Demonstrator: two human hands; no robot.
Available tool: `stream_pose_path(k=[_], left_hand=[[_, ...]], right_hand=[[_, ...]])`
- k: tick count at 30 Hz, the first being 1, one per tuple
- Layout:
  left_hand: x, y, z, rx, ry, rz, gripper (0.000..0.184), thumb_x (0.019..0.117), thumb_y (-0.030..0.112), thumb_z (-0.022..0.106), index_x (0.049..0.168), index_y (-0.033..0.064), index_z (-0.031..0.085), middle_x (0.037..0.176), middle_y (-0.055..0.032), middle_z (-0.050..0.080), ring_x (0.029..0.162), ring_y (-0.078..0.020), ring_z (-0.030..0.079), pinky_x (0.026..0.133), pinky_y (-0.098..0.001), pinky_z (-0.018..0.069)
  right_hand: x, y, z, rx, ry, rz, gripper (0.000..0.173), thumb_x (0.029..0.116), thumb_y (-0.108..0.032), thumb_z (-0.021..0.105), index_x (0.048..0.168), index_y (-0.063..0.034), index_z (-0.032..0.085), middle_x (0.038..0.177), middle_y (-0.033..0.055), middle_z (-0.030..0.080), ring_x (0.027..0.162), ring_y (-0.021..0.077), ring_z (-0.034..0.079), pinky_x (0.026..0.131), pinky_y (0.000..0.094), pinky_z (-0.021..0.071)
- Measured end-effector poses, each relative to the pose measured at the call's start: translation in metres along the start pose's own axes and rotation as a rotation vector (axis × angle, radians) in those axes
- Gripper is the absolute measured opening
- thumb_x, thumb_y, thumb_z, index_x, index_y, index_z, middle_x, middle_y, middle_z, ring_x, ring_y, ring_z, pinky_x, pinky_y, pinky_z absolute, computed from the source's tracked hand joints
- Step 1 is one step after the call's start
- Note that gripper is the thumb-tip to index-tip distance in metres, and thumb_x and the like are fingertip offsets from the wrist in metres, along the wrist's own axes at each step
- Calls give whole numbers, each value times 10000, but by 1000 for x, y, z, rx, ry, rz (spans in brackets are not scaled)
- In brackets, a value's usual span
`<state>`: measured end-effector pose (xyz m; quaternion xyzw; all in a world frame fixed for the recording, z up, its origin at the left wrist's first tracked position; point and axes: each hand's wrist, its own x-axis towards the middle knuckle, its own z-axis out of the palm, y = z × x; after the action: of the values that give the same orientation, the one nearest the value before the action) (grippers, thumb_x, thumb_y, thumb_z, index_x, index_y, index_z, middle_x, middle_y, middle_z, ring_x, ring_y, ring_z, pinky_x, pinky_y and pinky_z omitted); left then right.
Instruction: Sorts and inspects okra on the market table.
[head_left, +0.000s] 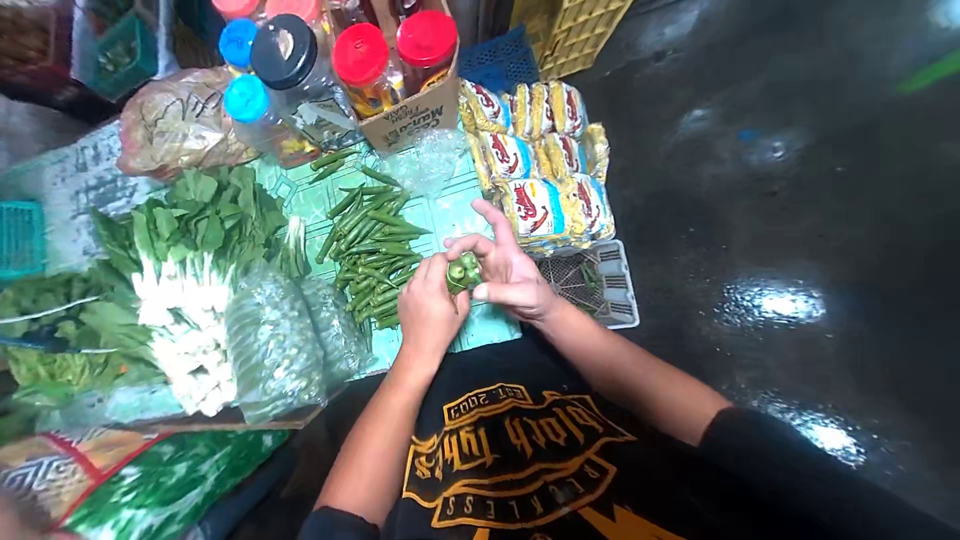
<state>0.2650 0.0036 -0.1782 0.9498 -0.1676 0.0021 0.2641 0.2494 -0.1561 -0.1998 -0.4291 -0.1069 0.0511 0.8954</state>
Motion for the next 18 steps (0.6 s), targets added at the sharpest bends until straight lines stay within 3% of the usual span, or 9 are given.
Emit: stream_pose_path(k=[3,5,7,10,12,13,15,16,18], left_hand=[[3,17,-14,279,-68,-26,351,783,235,780,1088,97,677,980,-111,691,809,-319,703,604,-517,567],[7,29,-20,413,-178,-101,338,807,248,792,1078,92,665,993,-131,690,829,-343,703,614,-517,566],[9,34,-19,473,-274,-145,309,830,247,768,1063,86,645,979,-139,689,810,-348,699,605,-516,556],[9,35,-16,402,-395,-197,453,833,287,764,1196,82,585,1006,-147,691,848,-355,706,662,-545,566],[9,33,-16,250,-457,-214,628,800,280,784,1329,65,523,996,-162,699,866,-366,708,714,-582,574],[8,29,-15,162,-494,-200,654,784,296,799,1329,74,511,937,-143,700,836,-347,708,708,-577,577],[3,21,-9,-43,-533,-156,543,796,382,823,1218,129,593,841,-69,695,762,-257,698,685,-527,591],[2,18,-6,-110,-546,-142,464,814,431,813,1152,157,652,829,-35,699,751,-209,695,687,-497,595],[0,16,-1,-149,-583,-117,388,829,484,802,1072,197,706,826,-1,705,754,-168,692,695,-481,593]], right_hand=[[0,-10,-2,-95,-5,5,1020,793,-48,744,1604,-177,139,1281,160,637,1135,296,654,953,458,569],[0,-8,-2,-310,26,-89,1001,752,-67,787,1576,-91,218,1245,154,656,1130,287,658,956,458,581],[1,-9,-6,-405,22,-149,995,710,-181,799,1546,-94,268,1308,137,559,1180,275,599,969,462,558],[-1,-21,-15,-522,-8,-104,785,709,-149,745,1422,-90,421,1380,121,503,1220,247,578,970,431,560],[-1,-30,-27,-848,-131,-59,528,777,-226,839,1245,-58,663,1232,81,649,1092,158,648,903,347,592],[-4,-32,-33,-936,-178,-30,360,797,-254,848,1105,-97,751,1125,27,702,1004,104,672,843,300,600],[-14,-35,-45,-844,-136,-20,225,843,-232,818,1012,-91,773,1034,24,709,850,85,669,670,252,587],[-19,-36,-49,-771,-65,-48,219,884,-209,773,1042,-59,748,1055,54,696,848,110,663,662,270,583],[-27,-40,-48,-792,-46,-51,367,997,-294,617,1269,-52,666,1245,80,658,1078,162,657,870,345,597]])
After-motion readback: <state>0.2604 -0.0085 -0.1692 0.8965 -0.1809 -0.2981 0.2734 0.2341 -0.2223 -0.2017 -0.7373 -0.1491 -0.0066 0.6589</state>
